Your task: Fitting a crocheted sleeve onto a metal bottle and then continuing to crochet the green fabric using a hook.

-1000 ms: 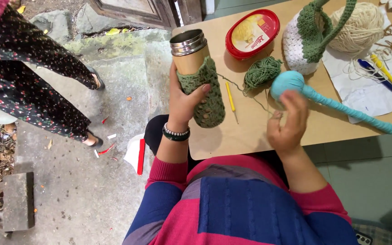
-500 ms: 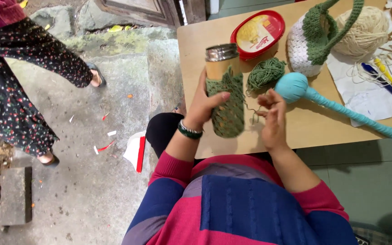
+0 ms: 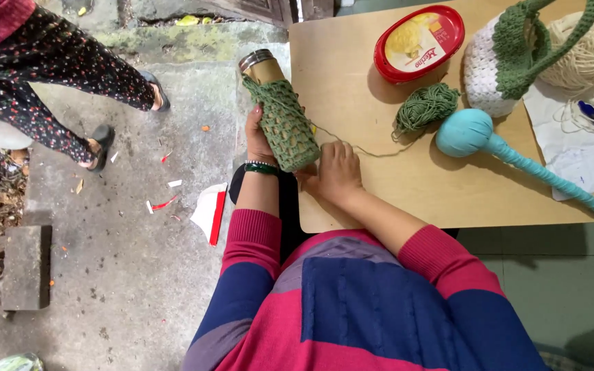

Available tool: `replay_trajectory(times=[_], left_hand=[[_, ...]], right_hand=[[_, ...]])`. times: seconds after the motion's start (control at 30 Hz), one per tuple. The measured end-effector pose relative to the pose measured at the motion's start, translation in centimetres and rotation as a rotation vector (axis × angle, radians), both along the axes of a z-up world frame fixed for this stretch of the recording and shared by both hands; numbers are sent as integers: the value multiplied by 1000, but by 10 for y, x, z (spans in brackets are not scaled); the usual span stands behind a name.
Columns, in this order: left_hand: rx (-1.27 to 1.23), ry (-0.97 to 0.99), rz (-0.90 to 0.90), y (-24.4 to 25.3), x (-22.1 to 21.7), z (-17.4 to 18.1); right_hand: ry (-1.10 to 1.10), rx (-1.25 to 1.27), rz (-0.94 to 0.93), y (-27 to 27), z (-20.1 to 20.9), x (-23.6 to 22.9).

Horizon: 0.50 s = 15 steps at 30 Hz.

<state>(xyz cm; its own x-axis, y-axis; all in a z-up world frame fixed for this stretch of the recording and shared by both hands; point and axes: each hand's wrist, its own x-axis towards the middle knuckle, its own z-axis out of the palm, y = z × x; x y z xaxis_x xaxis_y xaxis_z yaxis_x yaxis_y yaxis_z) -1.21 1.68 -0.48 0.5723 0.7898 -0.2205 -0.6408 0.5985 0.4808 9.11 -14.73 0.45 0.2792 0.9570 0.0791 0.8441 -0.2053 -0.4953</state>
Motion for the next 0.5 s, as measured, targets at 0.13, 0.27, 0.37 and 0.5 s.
replay_trajectory(times=[0.13, 0.27, 0.37, 0.5], left_hand=[[-21, -107, -25, -8, -1, 5], [-20, -72, -10, -24, 7, 22], [-10, -51, -105, -32, 13, 11], [107, -61, -200, -28, 29, -31]], right_hand=[[-125, 146, -66, 20, -10, -2], [-240, 245, -53, 21, -41, 14], [-144, 65, -23, -2, -52, 34], [-36, -191, 3, -68, -32, 72]])
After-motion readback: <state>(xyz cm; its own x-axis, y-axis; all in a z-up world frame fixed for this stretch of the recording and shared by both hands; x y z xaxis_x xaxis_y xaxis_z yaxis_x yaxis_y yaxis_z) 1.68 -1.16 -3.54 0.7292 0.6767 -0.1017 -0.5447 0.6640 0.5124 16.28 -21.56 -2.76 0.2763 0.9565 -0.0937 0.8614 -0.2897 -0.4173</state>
